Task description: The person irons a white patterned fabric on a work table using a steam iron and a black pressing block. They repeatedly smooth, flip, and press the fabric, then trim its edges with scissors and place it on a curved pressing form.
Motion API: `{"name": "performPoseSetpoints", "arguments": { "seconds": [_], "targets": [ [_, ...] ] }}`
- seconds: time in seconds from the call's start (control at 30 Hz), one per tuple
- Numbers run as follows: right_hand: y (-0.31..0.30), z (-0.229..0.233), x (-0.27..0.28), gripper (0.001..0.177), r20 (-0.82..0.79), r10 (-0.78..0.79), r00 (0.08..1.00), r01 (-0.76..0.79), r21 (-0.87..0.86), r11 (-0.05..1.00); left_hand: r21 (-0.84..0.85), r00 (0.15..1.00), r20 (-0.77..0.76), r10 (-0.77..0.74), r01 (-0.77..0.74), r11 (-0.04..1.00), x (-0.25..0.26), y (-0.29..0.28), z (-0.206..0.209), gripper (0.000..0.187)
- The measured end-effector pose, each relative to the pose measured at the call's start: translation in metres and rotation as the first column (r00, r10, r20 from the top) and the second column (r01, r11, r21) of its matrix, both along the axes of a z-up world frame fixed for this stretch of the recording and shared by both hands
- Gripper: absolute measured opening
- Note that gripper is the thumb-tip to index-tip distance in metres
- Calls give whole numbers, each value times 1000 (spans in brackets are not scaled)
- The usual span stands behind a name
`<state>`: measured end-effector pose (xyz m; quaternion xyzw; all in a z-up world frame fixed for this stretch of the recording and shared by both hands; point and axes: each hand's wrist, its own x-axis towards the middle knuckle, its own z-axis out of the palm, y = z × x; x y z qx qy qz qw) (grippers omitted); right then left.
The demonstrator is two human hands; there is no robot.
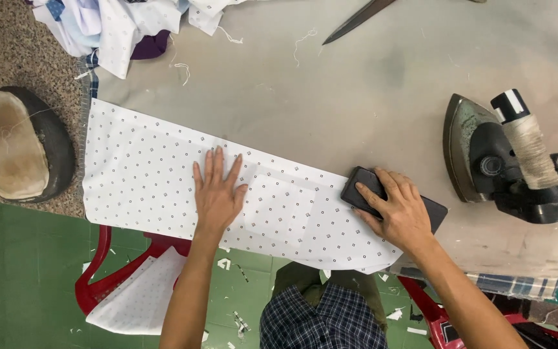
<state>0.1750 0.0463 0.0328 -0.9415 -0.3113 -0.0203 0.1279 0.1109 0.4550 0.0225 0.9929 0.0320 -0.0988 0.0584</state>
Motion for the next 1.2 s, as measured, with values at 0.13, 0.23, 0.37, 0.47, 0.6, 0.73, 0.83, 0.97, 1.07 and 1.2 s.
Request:
{"name": "performPoseSetpoints", "arguments": {
  "seconds": [0.13,0.23,0.37,0.47,0.6,0.73,0.83,0.97,1.07,1.2],
  "targets": [
    [18,-2,4,54,-18,30,999,-29,52,998,3,990,118,79,-80,997,5,-3,5,71],
    [46,-11,10,56,-20,79,997,-75,154,985,-49,986,154,-69,78,996,17,-48,6,70],
    [67,23,-2,50,37,-23,999,5,443,897,-164,961,224,-165,204,965,34,-106,23,73],
    [39,32,-26,37,95,-71,993,17,475,880,-202,930,268,-251,309,929,45,-132,30,74],
    [-38,10,-58,41,156,-109,982,64,267,962,-258,871,189,-454,490,833,55,-153,17,77],
    [-78,9,-61,44,125,-140,982,145,-33,989,-272,859,120,-497,510,816,61,-159,7,74],
    [-75,-20,-64,49,28,-90,996,92,-75,993,-260,858,92,-505,511,820,62,-156,4,71],
    [-47,-8,-50,56,30,-53,998,55,-75,996,-249,868,-11,-497,479,842,68,-135,23,69],
    [-33,-14,-43,58,39,-42,998,45,-75,996,-234,901,-14,-434,419,877,68,-110,35,70],
    [-33,-22,-40,64,20,-45,999,47,-85,995,-261,946,-16,-323,308,915,65,-85,45,70]
  ]
}}
